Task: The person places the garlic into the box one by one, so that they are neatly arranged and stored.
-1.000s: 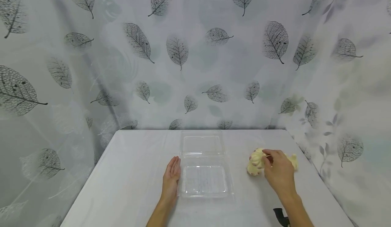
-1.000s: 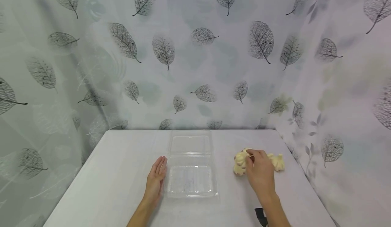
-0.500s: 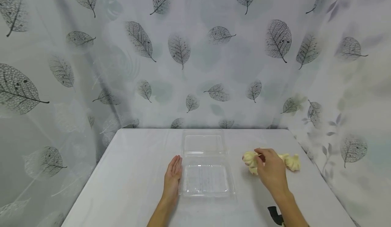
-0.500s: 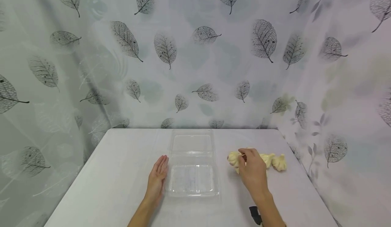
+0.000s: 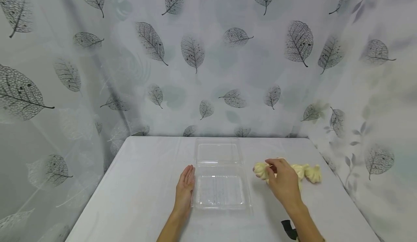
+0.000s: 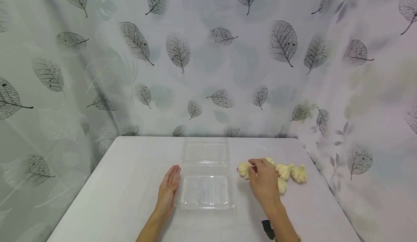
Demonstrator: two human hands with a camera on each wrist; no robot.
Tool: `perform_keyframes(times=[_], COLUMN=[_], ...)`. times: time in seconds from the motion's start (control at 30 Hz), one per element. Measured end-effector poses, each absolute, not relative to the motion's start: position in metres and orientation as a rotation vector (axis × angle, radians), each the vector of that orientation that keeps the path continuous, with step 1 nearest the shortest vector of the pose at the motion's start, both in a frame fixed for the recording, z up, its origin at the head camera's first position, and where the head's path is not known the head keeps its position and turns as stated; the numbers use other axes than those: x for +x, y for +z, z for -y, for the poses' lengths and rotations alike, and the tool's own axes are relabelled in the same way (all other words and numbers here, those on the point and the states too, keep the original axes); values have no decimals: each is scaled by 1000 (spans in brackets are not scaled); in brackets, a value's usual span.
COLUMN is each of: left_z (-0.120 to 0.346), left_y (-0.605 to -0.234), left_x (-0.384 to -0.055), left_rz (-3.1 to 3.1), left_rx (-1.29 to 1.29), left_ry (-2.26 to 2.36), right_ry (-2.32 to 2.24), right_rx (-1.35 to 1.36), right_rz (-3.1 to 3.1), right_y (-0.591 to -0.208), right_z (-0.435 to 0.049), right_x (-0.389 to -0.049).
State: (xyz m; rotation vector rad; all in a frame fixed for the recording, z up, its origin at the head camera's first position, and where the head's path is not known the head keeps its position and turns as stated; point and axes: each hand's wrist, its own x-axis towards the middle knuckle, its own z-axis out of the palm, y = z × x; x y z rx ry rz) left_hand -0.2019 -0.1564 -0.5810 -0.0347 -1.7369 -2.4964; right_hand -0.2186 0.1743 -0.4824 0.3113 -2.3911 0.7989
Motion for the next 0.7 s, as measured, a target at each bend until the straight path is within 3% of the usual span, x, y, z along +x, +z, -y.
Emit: perform_keyframes(times=[0.7], left_z=[154], left_y=[-578], left_x=[-202], left_rz=[1716], left_rx=[-15], left_ry=[-2493], right_ry=[822], right_rx=[372], right_rz=[2373], right_y=[-484], right_z=[-150], right_x=[-221])
